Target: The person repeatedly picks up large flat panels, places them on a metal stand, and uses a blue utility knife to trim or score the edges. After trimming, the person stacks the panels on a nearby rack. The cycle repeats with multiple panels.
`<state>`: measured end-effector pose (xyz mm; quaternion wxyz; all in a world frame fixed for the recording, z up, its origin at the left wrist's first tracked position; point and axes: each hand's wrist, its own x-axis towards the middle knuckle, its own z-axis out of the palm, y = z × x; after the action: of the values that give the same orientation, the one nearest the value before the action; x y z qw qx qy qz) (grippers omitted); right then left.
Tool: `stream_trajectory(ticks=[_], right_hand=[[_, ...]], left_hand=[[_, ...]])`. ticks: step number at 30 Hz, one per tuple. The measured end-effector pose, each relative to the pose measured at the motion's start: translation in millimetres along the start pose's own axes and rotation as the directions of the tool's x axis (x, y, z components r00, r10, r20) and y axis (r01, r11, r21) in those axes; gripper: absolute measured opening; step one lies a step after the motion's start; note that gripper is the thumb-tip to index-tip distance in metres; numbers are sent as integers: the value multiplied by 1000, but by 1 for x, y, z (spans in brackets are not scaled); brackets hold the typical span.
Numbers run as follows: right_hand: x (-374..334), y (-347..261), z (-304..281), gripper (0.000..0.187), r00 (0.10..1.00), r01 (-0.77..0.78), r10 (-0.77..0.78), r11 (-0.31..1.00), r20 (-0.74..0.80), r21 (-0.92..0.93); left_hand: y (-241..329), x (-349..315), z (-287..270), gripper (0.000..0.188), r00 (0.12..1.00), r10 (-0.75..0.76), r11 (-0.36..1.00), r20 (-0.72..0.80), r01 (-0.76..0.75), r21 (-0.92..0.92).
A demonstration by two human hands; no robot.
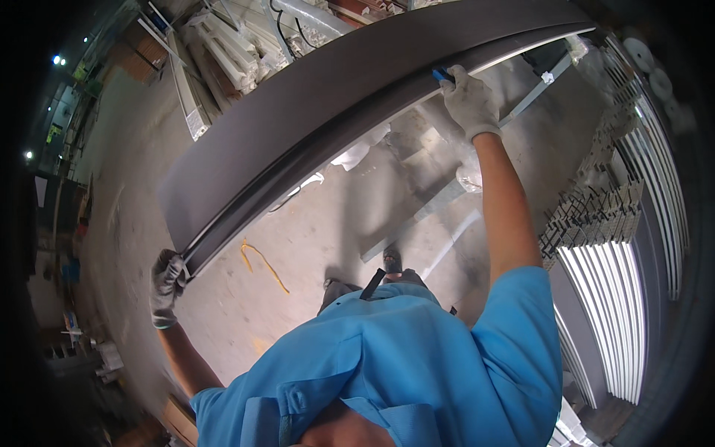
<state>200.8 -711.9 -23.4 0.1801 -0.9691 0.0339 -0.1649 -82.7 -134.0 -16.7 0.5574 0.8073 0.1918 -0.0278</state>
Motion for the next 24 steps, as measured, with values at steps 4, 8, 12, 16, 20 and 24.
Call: stream_trajectory(ticks=[4, 8, 12, 16, 20, 24], right_hand=[[0, -15, 11, 33, 998, -32, 26, 993, -56, -111], [-23, -50, 15, 32, 996, -84, 80, 987, -34, -140], [-80, -116, 26, 31, 998, -50, 47, 992, -30, -118], [-161, -201, 35, 33, 997, 63, -68, 985, -27, -162], [-240, -287, 35, 31, 969, 241, -245, 963, -19, -121], [-290, -339, 35, 35, 958, 269, -274, 961, 80, 69]], left_hand=[[-12, 8, -5, 34, 989, -142, 982, 42, 146, -119], [-12, 24, -12, 34, 974, -30, 996, 223, 49, -81], [-6, 35, -10, 37, 924, 55, 995, 378, -20, -97], [-7, 38, -6, 30, 876, 186, 961, 446, -67, -269], [-9, 42, -7, 27, 844, 207, 960, 495, -77, -270], [-11, 44, -13, 28, 822, 187, 966, 537, -54, -254]])
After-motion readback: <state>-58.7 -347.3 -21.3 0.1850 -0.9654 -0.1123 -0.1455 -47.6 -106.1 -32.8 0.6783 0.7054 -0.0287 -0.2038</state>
